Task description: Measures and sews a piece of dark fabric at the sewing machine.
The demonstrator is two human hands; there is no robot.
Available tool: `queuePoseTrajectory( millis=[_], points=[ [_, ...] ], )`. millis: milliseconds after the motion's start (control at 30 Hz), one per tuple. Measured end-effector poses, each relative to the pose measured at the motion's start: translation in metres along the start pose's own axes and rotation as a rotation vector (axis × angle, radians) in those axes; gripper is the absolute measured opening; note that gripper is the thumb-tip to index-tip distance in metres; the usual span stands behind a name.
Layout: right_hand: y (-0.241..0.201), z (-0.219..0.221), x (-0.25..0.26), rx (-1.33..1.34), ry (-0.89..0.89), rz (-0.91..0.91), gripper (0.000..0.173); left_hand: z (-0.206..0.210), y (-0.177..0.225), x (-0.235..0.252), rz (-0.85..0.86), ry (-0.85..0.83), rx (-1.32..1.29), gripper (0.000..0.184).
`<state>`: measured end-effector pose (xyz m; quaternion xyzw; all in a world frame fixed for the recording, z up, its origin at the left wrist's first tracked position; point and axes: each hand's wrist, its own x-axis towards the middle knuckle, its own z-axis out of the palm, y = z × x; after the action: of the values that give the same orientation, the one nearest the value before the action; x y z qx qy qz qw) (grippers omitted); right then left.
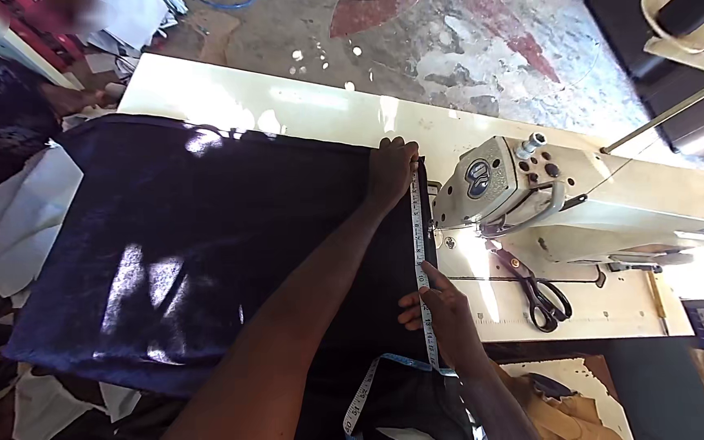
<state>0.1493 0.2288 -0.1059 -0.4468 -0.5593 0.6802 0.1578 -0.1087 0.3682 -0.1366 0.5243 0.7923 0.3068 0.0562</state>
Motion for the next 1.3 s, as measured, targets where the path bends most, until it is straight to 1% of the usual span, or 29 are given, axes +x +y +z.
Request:
queuePoseTrajectory(
  millis=[133,267,367,633,733,800,867,933,1000,1067,1100,1133,1167,1200,1233,1267,1300],
  points=[
    [-0.001,0.002,0.001,0.009,0.019,0.015,0.050,0.002,-0.001,0.000,0.017,0.032,0.001,0.014],
    [0.000,0.002,0.001,0.013,0.019,0.013,0.050,0.000,0.001,0.001,-0.006,-0.009,0.009,0.013],
    [0.000,0.003,0.001,0.008,0.021,0.024,0.050,-0.002,0.002,0.000,-0.017,-0.030,0.000,0.015],
    [0.002,0.002,0.000,0.051,0.003,0.011,0.048,-0.002,0.002,-0.003,-0.006,-0.011,0.009,0.015],
    [0.005,0.002,-0.006,0.046,-0.028,-0.042,0.052,0.000,0.002,-0.003,0.007,0.009,0.020,0.016],
    [0.004,0.002,-0.018,-0.004,-0.032,-0.094,0.058,-0.007,0.005,-0.001,-0.008,-0.062,0.032,0.019],
    [-0.002,0.000,-0.034,-0.128,-0.043,-0.119,0.064,-0.015,0.003,0.002,-0.019,-0.173,-0.014,0.025],
    [-0.008,-0.008,-0.054,-0.253,-0.096,-0.125,0.059,-0.028,-0.002,-0.006,0.020,-0.230,-0.117,0.033],
    [-0.015,-0.019,-0.075,-0.309,-0.204,-0.124,0.050,-0.048,-0.004,-0.038,0.098,-0.193,-0.169,0.037],
    [-0.024,-0.031,-0.096,-0.328,-0.320,-0.141,0.042,-0.074,0.002,-0.093,0.200,-0.098,-0.241,0.038],
    [-0.029,-0.038,-0.108,-0.318,-0.365,-0.167,0.039,-0.086,0.012,-0.124,0.271,-0.088,-0.301,0.041],
    [-0.035,-0.045,-0.119,-0.292,-0.403,-0.207,0.035,-0.096,0.024,-0.157,0.347,-0.129,-0.384,0.047],
    [-0.040,-0.053,-0.128,-0.248,-0.431,-0.266,0.032,-0.101,0.038,-0.186,0.436,-0.212,-0.481,0.059],
    [-0.044,-0.058,-0.135,-0.172,-0.442,-0.348,0.028,-0.103,0.053,-0.214,0.489,-0.328,-0.588,0.073],
    [-0.047,-0.060,-0.136,-0.069,-0.451,-0.446,0.026,-0.100,0.069,-0.240,0.492,-0.462,-0.694,0.085],
    [-0.047,-0.060,-0.127,0.055,-0.468,-0.589,0.025,-0.094,0.086,-0.262,0.446,-0.575,-0.825,0.086],
    [-0.044,-0.056,-0.104,0.205,-0.502,-0.774,0.028,-0.085,0.106,-0.280,0.396,-0.656,-0.936,0.072]
  ],
)
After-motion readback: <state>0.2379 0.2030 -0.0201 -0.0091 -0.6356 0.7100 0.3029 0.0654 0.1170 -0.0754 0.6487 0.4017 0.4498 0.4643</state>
